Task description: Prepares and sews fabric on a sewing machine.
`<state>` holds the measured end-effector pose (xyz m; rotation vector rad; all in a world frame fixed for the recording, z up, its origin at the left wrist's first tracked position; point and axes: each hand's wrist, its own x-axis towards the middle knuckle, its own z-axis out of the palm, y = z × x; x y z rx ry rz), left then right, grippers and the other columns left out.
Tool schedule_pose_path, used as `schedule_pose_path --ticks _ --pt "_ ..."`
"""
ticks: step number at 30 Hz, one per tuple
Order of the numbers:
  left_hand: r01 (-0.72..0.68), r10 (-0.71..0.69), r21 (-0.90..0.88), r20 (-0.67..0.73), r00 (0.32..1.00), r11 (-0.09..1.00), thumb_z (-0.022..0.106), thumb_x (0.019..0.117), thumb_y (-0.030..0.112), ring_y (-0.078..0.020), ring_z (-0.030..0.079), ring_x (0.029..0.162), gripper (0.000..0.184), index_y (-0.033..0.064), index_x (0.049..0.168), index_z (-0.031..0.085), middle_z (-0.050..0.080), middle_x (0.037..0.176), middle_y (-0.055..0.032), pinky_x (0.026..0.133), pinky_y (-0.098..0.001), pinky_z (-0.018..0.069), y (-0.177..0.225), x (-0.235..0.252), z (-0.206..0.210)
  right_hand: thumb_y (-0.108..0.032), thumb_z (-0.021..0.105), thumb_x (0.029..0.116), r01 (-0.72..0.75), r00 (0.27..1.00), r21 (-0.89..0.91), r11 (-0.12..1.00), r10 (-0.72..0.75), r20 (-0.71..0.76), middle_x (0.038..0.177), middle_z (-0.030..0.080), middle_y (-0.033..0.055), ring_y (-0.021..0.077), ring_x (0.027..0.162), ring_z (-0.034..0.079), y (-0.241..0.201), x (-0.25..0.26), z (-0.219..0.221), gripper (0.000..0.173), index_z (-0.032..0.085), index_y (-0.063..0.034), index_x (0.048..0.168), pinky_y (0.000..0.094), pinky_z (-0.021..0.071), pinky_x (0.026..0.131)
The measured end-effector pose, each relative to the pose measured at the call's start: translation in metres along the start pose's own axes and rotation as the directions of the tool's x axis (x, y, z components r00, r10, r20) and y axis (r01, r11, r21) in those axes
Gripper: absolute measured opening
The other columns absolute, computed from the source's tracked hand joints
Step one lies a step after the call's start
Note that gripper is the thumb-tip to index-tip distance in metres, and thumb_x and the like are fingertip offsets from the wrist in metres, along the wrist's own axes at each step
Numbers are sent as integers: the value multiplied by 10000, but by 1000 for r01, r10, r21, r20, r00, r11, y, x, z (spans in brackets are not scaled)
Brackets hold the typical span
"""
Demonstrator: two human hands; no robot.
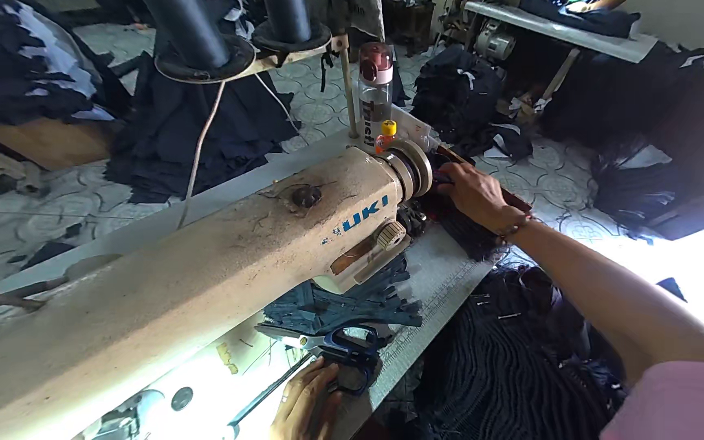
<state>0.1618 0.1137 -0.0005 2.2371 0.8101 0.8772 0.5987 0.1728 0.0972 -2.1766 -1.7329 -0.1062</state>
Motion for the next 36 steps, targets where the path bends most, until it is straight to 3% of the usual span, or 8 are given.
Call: schedule_pose_path --ticks 8,11,16,20,23,27,29,36 --pt "16 -16 -63 -7 1000 998 639 967 164 -230 597 1264 292 -70 1132 695 709 1136 -226 1123 -270 401 -2 -1 2 -131 618 917 530 848 7 848 -530 4 794 698 141 336 715 710 8 -69 -3 163 696 -10 991 513 569 618" --pt "9 -11 -72 -20 1000 997 638 963 159 -217 592 1274 284 -62 1130 700 713 1135 -217 1127 -256 392 -3 -1 2 -92 654 948 262 889 274 925 -342 305 814 692 156 320 731 693 1 -76 1 141 697 5 1040 527 548 647" --pt "16 -17 -74 -21 1000 997 633 964 165 -229 595 1263 278 -51 1124 703 717 1120 -212 1122 -263 392 -1 -1 3 -87 623 994 -36 645 467 884 -336 686 1013 688 223 286 927 632 -41 -63 6 217 689 81 1114 450 484 865" --pt "14 -16 -95 -15 1000 995 630 972 162 -222 588 1273 266 -47 1122 697 719 1123 -198 1130 -263 386 -2 -2 2 -140 662 988 17 763 339 941 -231 603 1256 666 222 393 1250 580 -52 -54 7 283 718 -10 1233 558 414 1092" --pt "12 -14 -93 -22 1000 996 640 961 156 -242 598 1261 260 -48 1111 704 723 1109 -200 1127 -275 394 -1 0 2 -77 589 1010 -127 920 254 959 18 392 1082 705 265 416 1053 674 -33 -37 1 215 724 76 1079 581 504 950" --pt "2 -2 -92 -3 1000 996 637 960 141 -275 605 1255 248 -51 1102 707 731 1107 -200 1125 -305 404 -1 1 1 -230 494 1088 -387 916 373 843 305 261 971 707 209 290 774 709 -23 2 18 343 665 59 1156 480 590 772" --pt "1 0 -109 3 1000 994 634 966 145 -262 600 1266 241 -41 1101 708 734 1112 -187 1137 -295 391 -2 1 0 -176 489 1075 -311 944 393 865 232 235 909 702 210 274 718 688 -25 16 35 311 669 75 1106 474 574 726" --pt "-8 8 -146 1 1000 989 622 983 162 -228 585 1292 223 -6 1105 703 740 1121 -151 1148 -295 379 -4 -2 1 -215 581 1025 -43 984 280 959 -7 177 1066 698 287 462 1056 672 -20 27 66 314 678 55 1152 661 498 909"
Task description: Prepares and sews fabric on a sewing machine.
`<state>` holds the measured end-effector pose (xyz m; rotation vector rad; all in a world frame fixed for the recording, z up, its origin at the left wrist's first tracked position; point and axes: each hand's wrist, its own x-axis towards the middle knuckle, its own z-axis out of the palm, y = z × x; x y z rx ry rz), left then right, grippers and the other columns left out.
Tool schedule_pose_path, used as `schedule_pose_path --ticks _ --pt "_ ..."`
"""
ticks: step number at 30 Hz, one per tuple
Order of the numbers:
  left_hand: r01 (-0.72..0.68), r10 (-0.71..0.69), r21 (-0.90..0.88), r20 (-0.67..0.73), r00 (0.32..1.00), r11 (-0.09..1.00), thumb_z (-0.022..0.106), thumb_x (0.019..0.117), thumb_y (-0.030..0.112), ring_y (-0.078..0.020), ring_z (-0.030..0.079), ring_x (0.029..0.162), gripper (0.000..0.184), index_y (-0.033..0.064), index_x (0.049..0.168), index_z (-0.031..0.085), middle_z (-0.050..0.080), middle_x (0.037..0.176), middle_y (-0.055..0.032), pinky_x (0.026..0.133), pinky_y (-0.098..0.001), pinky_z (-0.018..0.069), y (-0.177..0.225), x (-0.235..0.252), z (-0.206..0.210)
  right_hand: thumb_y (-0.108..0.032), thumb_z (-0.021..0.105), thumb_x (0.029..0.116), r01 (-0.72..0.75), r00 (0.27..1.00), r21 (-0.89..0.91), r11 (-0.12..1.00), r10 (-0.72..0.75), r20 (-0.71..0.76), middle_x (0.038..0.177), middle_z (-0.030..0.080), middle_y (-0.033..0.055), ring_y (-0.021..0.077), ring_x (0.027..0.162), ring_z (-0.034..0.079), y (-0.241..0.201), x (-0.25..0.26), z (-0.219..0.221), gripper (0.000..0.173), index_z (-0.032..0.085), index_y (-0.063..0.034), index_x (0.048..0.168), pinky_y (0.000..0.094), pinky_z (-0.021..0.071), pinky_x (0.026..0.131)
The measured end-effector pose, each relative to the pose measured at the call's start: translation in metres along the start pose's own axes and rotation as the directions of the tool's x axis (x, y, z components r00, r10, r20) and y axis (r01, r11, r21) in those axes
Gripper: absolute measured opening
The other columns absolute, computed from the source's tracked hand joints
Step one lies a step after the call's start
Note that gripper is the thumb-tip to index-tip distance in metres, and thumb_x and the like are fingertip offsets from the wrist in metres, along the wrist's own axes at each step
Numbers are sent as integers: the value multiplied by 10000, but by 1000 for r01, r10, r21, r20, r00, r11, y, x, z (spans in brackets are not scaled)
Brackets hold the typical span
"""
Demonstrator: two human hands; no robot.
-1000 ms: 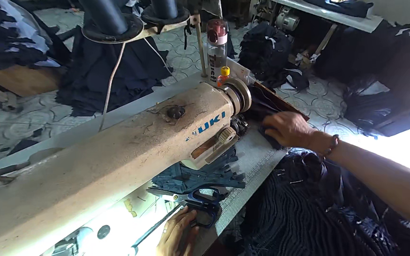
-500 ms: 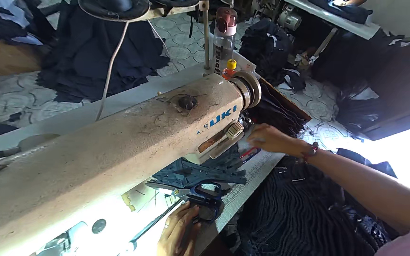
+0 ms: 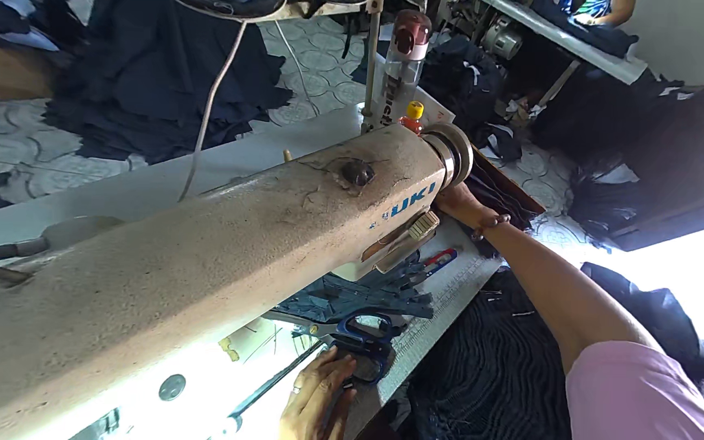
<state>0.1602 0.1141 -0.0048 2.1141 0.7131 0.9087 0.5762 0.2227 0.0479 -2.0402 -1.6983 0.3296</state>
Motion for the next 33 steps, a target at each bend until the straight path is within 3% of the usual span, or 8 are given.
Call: schedule_pose_path --ticks 6,14,17,20,22,24,28,33 --pt "1 -1 -8 7 1000 1000 616 994 162 -209 572 1307 207 -1 1095 693 737 1121 -143 1161 -274 358 1 -2 -1 -234 625 1009 -202 975 -4 979 201 95 1211 663 268 426 1182 618 -11 5 -7 359 635 21 1261 636 457 1000" --pt "-12 12 -2 0 1000 1000 608 996 155 -199 565 1320 193 9 1091 690 736 1128 -133 1174 -274 343 0 -4 0 -151 597 999 171 984 -132 976 -176 -29 1104 697 286 464 1088 667 15 -2 3 259 698 46 1133 648 507 923" --pt "-16 16 -9 -12 1000 1000 603 1001 165 -184 565 1317 188 20 1087 686 736 1127 -115 1179 -270 337 0 -4 1 -163 646 995 -93 991 -68 993 99 95 1212 662 273 411 1175 623 -8 2 -19 322 648 48 1238 601 457 1025" --pt "9 -9 -22 -23 1000 1000 613 998 155 -199 579 1304 192 7 1083 700 739 1120 -127 1165 -279 363 2 -2 2 -125 663 978 -254 958 -126 959 268 107 999 690 264 371 892 673 1 12 -51 250 676 85 1114 570 522 829" --pt "24 -25 -24 -25 999 999 613 998 152 -210 588 1293 203 -1 1096 702 738 1125 -141 1148 -286 383 3 -1 3 -198 476 1078 -443 894 76 893 434 111 699 571 51 117 519 502 -8 1 -61 244 615 -20 983 278 436 496" --pt "18 -18 -18 -37 999 1000 618 988 146 -219 593 1286 206 -3 1102 704 737 1128 -147 1145 -287 386 2 1 6 -385 324 1123 -530 847 412 741 488 211 604 513 -48 25 416 428 -20 -17 -66 411 537 -113 899 176 374 397" --pt "-17 17 -2 -72 997 1000 615 982 158 -222 592 1287 223 6 1118 705 735 1136 -155 1140 -279 388 -1 -1 8 -547 187 1091 -474 877 607 638 281 389 592 521 -79 12 450 450 -10 -60 -64 580 517 -161 811 167 391 433" --pt "-104 83 -130 -156 984 986 549 1057 271 -92 582 1260 280 71 1235 630 689 1209 -59 1090 -247 446 -4 0 11 -582 167 1066 -380 847 572 727 25 531 630 561 -84 1 537 506 -48 -119 -77 631 532 -191 731 158 413 497"
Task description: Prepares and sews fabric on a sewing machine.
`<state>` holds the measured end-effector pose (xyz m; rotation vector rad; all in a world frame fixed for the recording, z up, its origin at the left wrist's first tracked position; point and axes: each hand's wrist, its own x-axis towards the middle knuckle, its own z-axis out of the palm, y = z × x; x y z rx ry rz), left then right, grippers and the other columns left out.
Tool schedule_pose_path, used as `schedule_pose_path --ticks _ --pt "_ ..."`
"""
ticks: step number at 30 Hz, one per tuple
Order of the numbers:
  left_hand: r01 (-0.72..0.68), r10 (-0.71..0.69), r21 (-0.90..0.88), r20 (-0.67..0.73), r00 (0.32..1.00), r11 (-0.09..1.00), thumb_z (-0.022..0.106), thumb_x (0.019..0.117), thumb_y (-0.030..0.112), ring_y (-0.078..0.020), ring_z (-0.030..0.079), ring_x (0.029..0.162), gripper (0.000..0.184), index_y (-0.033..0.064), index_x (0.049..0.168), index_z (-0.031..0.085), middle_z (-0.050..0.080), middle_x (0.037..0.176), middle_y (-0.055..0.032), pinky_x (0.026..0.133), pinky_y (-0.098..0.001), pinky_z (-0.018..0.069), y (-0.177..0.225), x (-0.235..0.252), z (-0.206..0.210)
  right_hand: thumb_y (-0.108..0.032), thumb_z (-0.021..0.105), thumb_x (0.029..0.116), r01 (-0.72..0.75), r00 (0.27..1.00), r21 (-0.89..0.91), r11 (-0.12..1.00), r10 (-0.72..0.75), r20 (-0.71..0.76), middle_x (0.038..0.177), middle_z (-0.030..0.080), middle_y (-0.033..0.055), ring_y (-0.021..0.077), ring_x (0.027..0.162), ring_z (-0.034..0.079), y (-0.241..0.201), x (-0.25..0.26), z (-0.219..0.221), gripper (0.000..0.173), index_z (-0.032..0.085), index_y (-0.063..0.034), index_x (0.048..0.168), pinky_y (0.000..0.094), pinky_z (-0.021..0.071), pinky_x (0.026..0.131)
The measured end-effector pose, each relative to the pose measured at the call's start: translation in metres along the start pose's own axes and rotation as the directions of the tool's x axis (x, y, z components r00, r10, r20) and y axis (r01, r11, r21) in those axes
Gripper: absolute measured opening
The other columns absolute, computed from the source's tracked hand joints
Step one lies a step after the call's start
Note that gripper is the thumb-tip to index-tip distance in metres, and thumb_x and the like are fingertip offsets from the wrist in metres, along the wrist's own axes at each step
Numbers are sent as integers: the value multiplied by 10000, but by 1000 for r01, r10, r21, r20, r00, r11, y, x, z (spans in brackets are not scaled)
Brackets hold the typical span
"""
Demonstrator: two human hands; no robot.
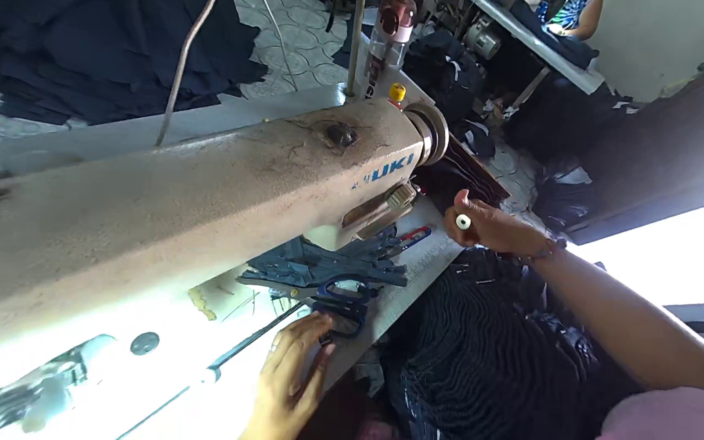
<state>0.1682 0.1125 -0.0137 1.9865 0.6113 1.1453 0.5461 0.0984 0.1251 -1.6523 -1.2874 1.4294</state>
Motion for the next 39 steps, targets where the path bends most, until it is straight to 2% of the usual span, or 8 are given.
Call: schedule_pose_path --ticks 5,10,14,18,24,30,34,39 --pt "462 -459 -568 161 874 680 444 971 132 -22 639 881 367 40 1313 541 615 1108 51 738 -202 558 59 25 -16 -469 372 1053 78 971 -55 995 -63 229 588 564 -136 -47 536 523 -42 0 104 498 535 -201 667 137 416 512" --pt "68 -70 -139 -5 998 988 708 965 247 61 530 797 258 -11 970 693 593 934 -22 698 -78 449 63 18 -73 -357 595 1016 203 864 -228 952 -64 499 513 503 -149 -86 466 456 -89 35 213 462 579 -143 606 111 362 455" --pt "81 -75 29 -167 983 996 725 934 174 55 541 810 167 64 822 668 579 871 32 712 -86 457 63 -11 -128 -290 609 1021 179 843 -198 964 -46 537 525 541 -117 -63 459 487 -107 58 285 410 597 -129 644 120 390 453" --pt "244 -181 118 -389 903 963 698 923 102 13 581 797 89 18 944 679 612 911 -4 731 -122 507 65 -45 -165 -114 502 1047 204 733 -1 979 -153 663 674 601 -94 -52 554 550 -110 76 332 159 625 -74 954 101 470 537" --pt "333 -148 336 -473 869 881 703 896 105 -32 555 740 126 -12 932 678 636 884 -67 676 -147 464 57 -80 -191 -8 538 997 185 820 -75 980 -112 561 626 569 -45 -2 533 553 -101 89 356 171 607 -44 845 136 491 536" --pt "301 -83 550 -385 919 779 652 917 92 -125 626 822 127 6 939 743 667 916 -107 750 -211 507 67 -87 -197 -53 656 945 656 754 -552 515 -481 447 876 678 157 256 762 663 -77 81 343 111 722 26 986 420 555 709" --pt "211 -34 611 -288 957 763 636 949 99 -219 640 872 161 -3 962 760 656 916 -143 796 -284 527 71 -81 -189 -85 584 1009 579 812 -312 753 -497 307 885 669 85 69 603 613 -91 58 363 201 684 25 1145 212 549 563" --pt "120 48 612 -250 967 782 642 949 89 -210 653 851 150 2 955 764 665 880 -136 793 -280 537 70 -79 -179 -66 587 1002 493 756 -63 868 -391 524 689 631 -8 -5 535 565 -87 66 360 133 682 15 957 144 499 519"
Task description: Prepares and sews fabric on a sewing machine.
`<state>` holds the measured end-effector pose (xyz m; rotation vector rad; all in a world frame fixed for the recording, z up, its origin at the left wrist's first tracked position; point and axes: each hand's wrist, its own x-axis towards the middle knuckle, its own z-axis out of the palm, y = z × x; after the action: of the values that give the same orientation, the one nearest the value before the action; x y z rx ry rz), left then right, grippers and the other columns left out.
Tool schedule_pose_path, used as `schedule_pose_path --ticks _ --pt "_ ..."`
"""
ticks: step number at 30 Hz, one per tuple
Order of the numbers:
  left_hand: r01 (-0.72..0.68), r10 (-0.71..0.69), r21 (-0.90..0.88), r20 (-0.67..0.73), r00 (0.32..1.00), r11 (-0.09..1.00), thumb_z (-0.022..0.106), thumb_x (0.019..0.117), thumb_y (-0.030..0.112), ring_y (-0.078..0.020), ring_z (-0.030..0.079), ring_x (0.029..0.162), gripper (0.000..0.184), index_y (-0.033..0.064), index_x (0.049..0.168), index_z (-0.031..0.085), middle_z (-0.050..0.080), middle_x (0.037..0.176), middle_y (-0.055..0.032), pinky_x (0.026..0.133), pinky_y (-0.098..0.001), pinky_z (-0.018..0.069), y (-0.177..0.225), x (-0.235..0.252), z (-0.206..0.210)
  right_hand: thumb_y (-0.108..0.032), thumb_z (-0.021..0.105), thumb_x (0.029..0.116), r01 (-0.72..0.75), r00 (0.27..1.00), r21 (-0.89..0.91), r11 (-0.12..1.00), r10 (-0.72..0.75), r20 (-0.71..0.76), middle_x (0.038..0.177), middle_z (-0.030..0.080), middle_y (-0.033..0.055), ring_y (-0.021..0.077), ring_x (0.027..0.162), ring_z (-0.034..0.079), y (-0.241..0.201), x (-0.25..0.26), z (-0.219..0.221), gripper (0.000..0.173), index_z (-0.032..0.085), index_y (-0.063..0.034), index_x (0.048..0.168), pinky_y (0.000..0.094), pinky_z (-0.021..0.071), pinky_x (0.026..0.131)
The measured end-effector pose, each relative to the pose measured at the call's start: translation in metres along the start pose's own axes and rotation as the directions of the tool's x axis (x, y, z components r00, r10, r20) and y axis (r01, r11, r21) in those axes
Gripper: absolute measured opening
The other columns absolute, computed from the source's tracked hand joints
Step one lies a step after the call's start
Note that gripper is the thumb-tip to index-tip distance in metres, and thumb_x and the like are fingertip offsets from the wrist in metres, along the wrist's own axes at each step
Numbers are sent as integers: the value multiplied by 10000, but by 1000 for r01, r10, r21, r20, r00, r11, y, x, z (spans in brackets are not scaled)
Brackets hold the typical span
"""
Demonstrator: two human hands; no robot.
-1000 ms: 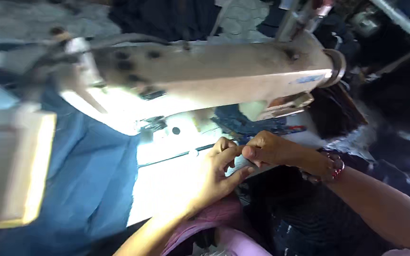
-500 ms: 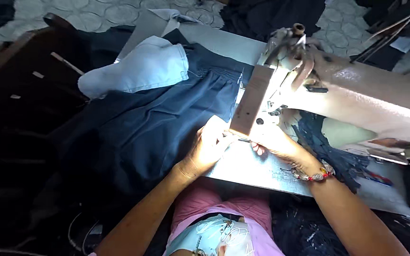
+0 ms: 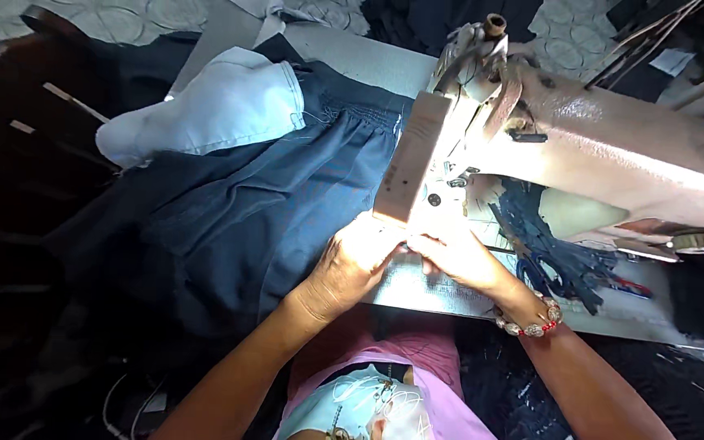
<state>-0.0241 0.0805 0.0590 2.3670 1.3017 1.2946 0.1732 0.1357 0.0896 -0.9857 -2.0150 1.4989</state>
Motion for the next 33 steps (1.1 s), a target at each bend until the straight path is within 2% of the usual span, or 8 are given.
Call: schedule_pose_path --ticks 4,7,10,13,18,23,28,33 --pt "95 -100 -133 -36 994 987 673 929 90 -128 629 866 133 14 970 774 649 917 -104 815 -213 520 0 -6 12 9 613 954 -89 996 118 989 89 10 681 621 -38 -29 522 531 4 -5 -3 75 687 1 962 117 465 503" --pt "333 -372 -389 -28 928 859 713 878 58 -33 577 798 163 -52 998 699 613 923 -70 731 -135 490 8 -8 26 0 624 955 -44 991 7 999 45 -128 699 604 -50 -48 562 511 7 -8 1 85 701 -12 987 108 444 534" --pt "583 -669 -755 269 693 300 624 838 -93 -85 687 941 690 40 1473 392 667 1151 -50 807 -239 586 23 -3 25 -52 620 959 76 933 -243 967 -155 -325 684 561 -24 -30 587 481 19 -11 8 99 693 9 931 136 416 555" --pt "499 -672 -862 423 608 -92 503 845 -205 -168 690 1088 752 105 1519 384 659 1287 -95 878 -288 587 28 -2 24 -67 634 939 176 860 -432 884 -352 -370 708 610 41 20 623 533 27 -14 13 131 705 37 903 161 451 600" --pt "571 -688 -815 471 552 -100 503 862 -209 -43 645 828 522 65 1307 517 668 1026 -16 711 -173 539 37 0 23 -54 651 921 268 821 -579 770 -497 -281 940 746 152 193 881 716 29 -11 27 177 765 29 1026 302 570 786" --pt "539 -656 -830 487 577 -141 489 861 -184 -37 633 771 380 65 1136 572 650 907 -6 695 -172 540 38 -2 23 -78 648 937 270 812 -649 712 -530 -244 912 750 134 210 850 720 28 -9 32 189 777 -1 1052 319 569 748" --pt "411 -628 -880 463 626 -238 474 932 -75 -81 690 892 296 84 1154 588 697 974 -19 855 -252 581 35 -4 25 -96 660 916 291 842 -556 778 -485 -237 830 698 94 119 718 624 29 -9 28 231 750 28 1089 250 518 676" --pt "413 -729 -884 429 533 -218 404 1078 38 -163 721 1047 239 11 1249 568 728 1146 -102 934 -308 582 31 -3 26 -220 729 882 259 875 -511 820 -423 -236 701 572 9 24 579 458 28 -12 19 294 698 34 1024 172 396 544"
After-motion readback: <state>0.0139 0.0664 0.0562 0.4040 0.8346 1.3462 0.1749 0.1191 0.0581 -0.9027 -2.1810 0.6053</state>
